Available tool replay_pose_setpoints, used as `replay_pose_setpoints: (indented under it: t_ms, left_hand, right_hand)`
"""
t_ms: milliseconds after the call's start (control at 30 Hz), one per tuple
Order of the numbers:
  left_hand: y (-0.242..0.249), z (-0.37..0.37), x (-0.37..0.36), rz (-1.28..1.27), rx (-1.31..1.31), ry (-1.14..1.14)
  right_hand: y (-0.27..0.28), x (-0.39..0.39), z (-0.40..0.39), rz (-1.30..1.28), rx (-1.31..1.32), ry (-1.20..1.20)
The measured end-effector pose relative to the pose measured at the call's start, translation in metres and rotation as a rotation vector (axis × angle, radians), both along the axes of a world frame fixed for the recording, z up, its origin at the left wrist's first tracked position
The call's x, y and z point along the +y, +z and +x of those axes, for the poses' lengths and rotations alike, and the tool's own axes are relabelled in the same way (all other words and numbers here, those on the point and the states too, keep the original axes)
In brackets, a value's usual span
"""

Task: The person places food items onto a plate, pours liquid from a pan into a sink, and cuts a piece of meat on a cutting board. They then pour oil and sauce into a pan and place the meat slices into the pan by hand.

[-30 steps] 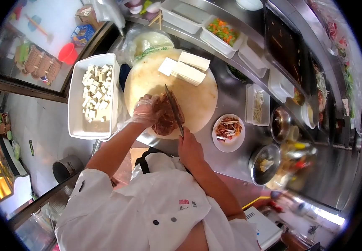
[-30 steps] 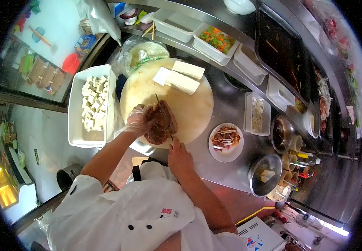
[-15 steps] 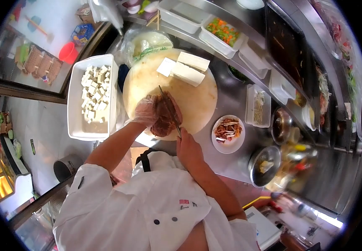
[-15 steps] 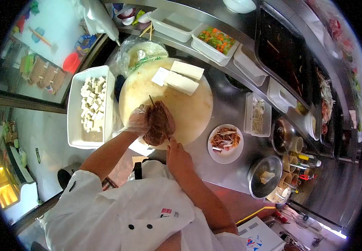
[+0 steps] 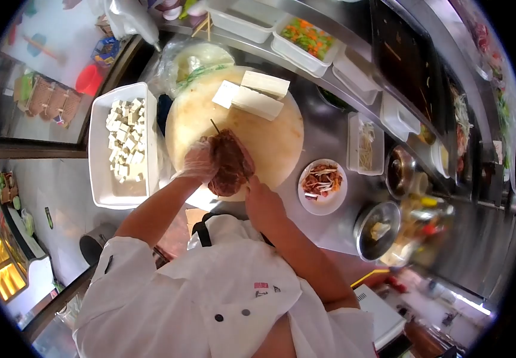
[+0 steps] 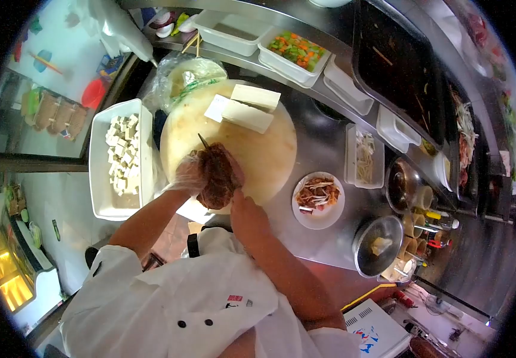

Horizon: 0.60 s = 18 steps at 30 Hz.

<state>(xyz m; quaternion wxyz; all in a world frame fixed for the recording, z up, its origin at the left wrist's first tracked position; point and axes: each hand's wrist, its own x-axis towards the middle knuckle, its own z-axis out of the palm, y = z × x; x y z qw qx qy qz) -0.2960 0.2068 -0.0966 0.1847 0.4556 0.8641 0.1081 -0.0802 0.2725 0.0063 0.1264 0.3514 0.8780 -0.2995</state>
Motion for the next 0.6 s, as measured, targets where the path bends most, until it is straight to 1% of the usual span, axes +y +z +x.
replay_pose_setpoints:
  t_ms: [67,133,233,367,433,567,600]
  left_hand:
    - [0.015,0.001,0.003,-0.024,-0.024,0.023]
    - [0.026,0.002,0.005,-0.007,-0.127,0.068]
    - [0.013,0.005,0.007,-0.003,-0.087,0.110]
    - [0.024,0.010,0.011,-0.014,-0.129,0.178]
    - [0.025,0.011,0.011,-0.056,-0.111,0.195]
    - [0.008,0.010,0.009,-0.030,-0.123,0.201]
    - [0.002,0.009,0.009,-0.069,-0.115,0.174]
  right_hand:
    - [-0.004,0.007,-0.003,0.030,-0.007,0.035]
    - [-0.006,0.013,-0.005,0.032,-0.026,0.085]
    - [-0.007,0.019,-0.012,0.042,-0.034,0.118]
    - [-0.006,0.033,-0.020,0.099,-0.027,0.204]
    - [0.006,0.043,-0.033,-0.009,-0.141,0.200]
    - [0.007,0.054,-0.043,0.003,-0.091,0.270]
    - [0.008,0.055,-0.047,-0.012,-0.093,0.266]
